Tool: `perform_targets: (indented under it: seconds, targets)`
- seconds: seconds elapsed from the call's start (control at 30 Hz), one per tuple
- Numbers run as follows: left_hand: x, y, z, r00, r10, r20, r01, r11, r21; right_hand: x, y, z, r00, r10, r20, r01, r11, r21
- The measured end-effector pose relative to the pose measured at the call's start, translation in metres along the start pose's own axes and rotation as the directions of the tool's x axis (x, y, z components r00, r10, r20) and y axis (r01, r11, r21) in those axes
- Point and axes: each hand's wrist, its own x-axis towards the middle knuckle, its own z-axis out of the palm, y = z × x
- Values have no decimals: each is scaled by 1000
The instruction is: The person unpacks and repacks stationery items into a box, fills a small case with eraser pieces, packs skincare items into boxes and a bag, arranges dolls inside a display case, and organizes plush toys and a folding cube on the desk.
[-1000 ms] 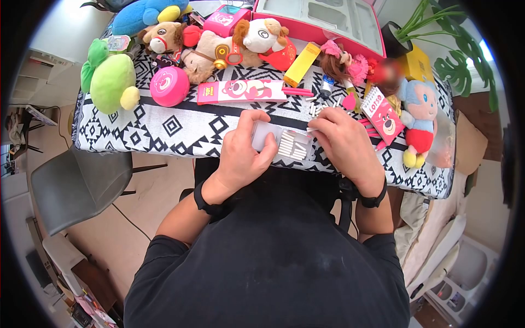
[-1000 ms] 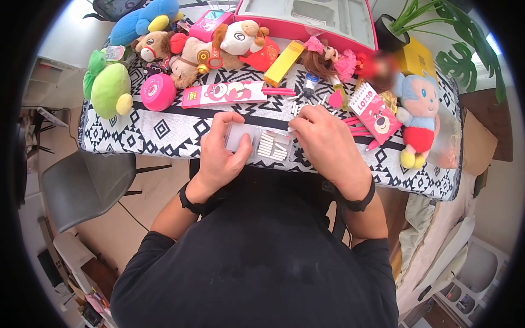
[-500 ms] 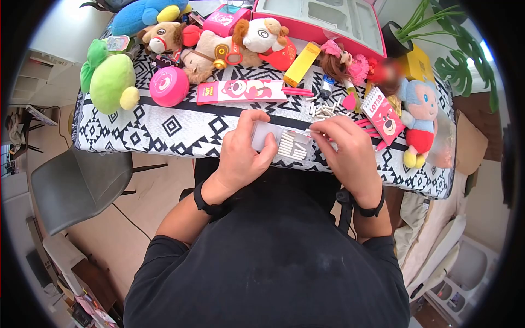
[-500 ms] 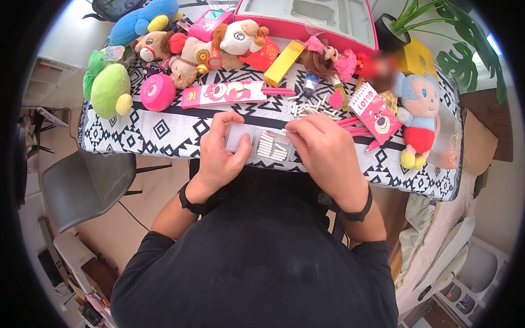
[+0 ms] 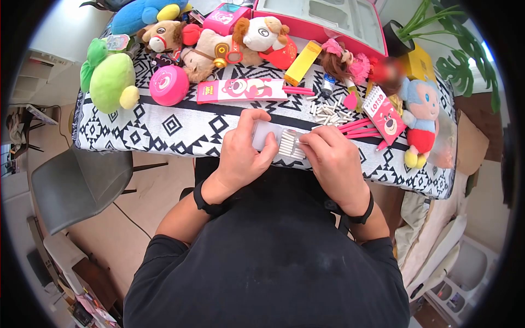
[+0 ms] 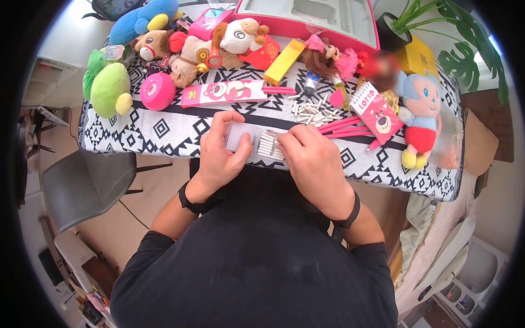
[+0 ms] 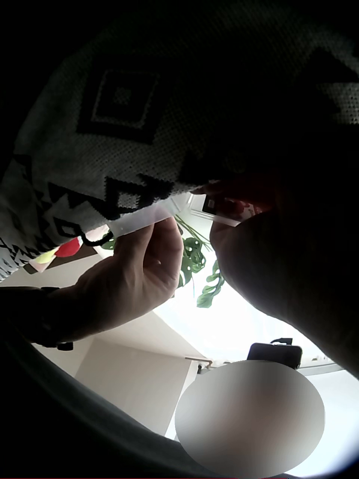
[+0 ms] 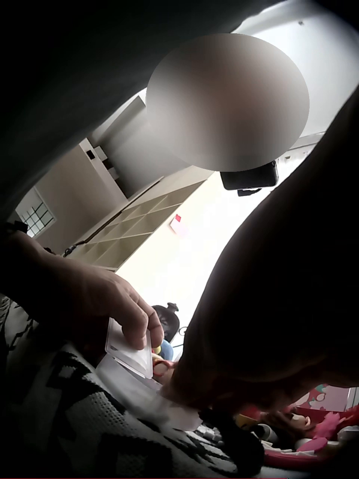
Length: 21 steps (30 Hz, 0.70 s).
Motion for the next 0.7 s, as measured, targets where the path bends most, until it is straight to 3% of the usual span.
perform_targets:
  seconds: [0.2, 0.7]
  targets:
    - [0, 0, -2, 999, -20, 50, 19, 999, 36, 0, 0, 2, 1000, -18, -2, 18, 997, -81]
    - [0, -1, 0, 1000, -10, 12, 10, 1000, 13, 2, -9, -5, 998, 59, 30, -58, 997, -43]
